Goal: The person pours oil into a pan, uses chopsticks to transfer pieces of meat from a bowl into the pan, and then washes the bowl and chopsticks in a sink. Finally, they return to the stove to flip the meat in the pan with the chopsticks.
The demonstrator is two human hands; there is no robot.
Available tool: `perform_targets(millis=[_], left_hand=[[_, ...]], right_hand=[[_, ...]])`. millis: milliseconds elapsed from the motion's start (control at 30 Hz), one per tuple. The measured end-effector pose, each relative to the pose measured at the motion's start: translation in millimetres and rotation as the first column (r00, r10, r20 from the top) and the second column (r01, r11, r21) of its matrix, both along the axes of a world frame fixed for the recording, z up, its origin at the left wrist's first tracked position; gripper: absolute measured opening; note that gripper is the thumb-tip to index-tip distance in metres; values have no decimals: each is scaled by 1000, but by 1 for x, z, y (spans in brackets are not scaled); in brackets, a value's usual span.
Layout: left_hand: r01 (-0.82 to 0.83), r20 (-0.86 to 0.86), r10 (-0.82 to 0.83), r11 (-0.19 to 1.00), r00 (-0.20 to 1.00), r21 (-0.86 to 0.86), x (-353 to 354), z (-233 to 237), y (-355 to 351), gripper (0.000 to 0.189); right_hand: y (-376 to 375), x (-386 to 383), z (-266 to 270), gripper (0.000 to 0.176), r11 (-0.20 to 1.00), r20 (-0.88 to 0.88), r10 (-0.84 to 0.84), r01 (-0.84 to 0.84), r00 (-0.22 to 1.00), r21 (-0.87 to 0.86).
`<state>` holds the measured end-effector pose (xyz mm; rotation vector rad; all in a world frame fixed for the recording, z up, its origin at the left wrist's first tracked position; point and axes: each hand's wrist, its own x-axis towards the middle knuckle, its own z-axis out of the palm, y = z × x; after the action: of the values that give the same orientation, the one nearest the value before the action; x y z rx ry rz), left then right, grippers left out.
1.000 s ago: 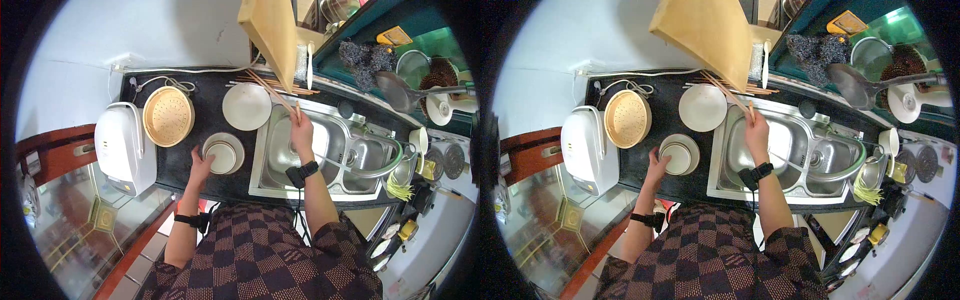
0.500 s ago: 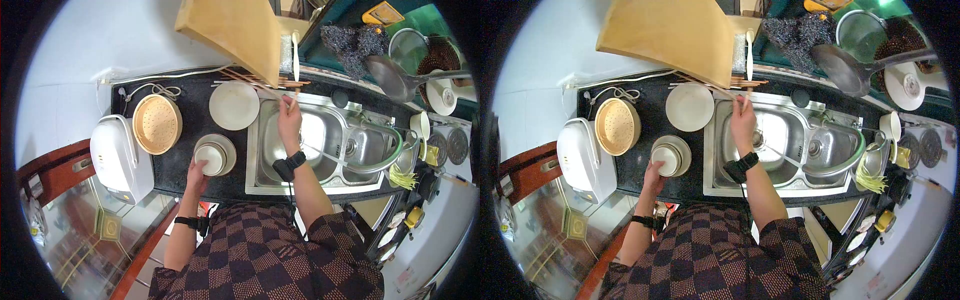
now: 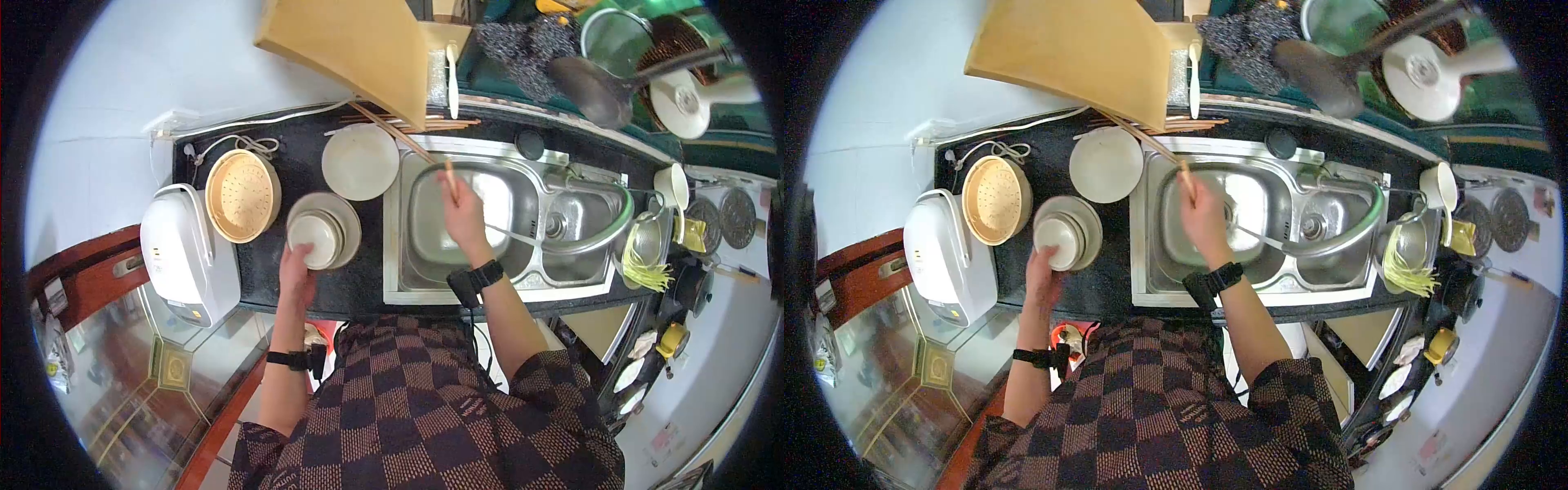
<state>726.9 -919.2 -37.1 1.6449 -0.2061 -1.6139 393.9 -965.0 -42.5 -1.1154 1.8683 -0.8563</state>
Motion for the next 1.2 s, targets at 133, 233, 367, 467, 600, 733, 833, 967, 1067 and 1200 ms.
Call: perform_targets(millis=[133,233,367,467,600,733,833,967,1067,1200], left_hand=[[50,54,-44,991,998,-125,-32,20,-44,56],[127,118,-112,984,987,-128,-46,-12,-76,53],[79,20,-76,985,997,-154,-74,-23,-96,52],[76,73,-67,989,995,-127,-81,-35,-101,54],[60,165,-45,994,985,-89,-90,-36,-103,53],[78,157,-65,994,986,-79,-84,-43,-108,53],[110,216,-102,994,971,-25,-86,-41,-110,53],[103,177,-90,992,980,-66,-88,-40,-103,53],[101,154,-93,994,984,-44,-91,-31,-100,61],[76,112,-69,995,991,-59,-87,-44,-98,72]], right_hand=[[46,-8,12,28,968,15,247,-248,969,46],[80,-22,38,29,830,-77,530,-499,844,249],[131,-75,46,27,864,-189,460,-389,868,320],[156,-116,47,26,937,-197,206,-134,959,323],[154,-139,43,32,995,-289,94,-76,953,72],[137,-134,15,32,984,-272,172,-177,947,4],[129,-128,9,25,992,-241,123,-122,963,22],[120,-137,20,21,984,-247,153,-124,957,129],[122,-151,28,20,983,-257,182,-170,949,69],[131,-179,19,23,969,-196,240,-246,951,-7]])
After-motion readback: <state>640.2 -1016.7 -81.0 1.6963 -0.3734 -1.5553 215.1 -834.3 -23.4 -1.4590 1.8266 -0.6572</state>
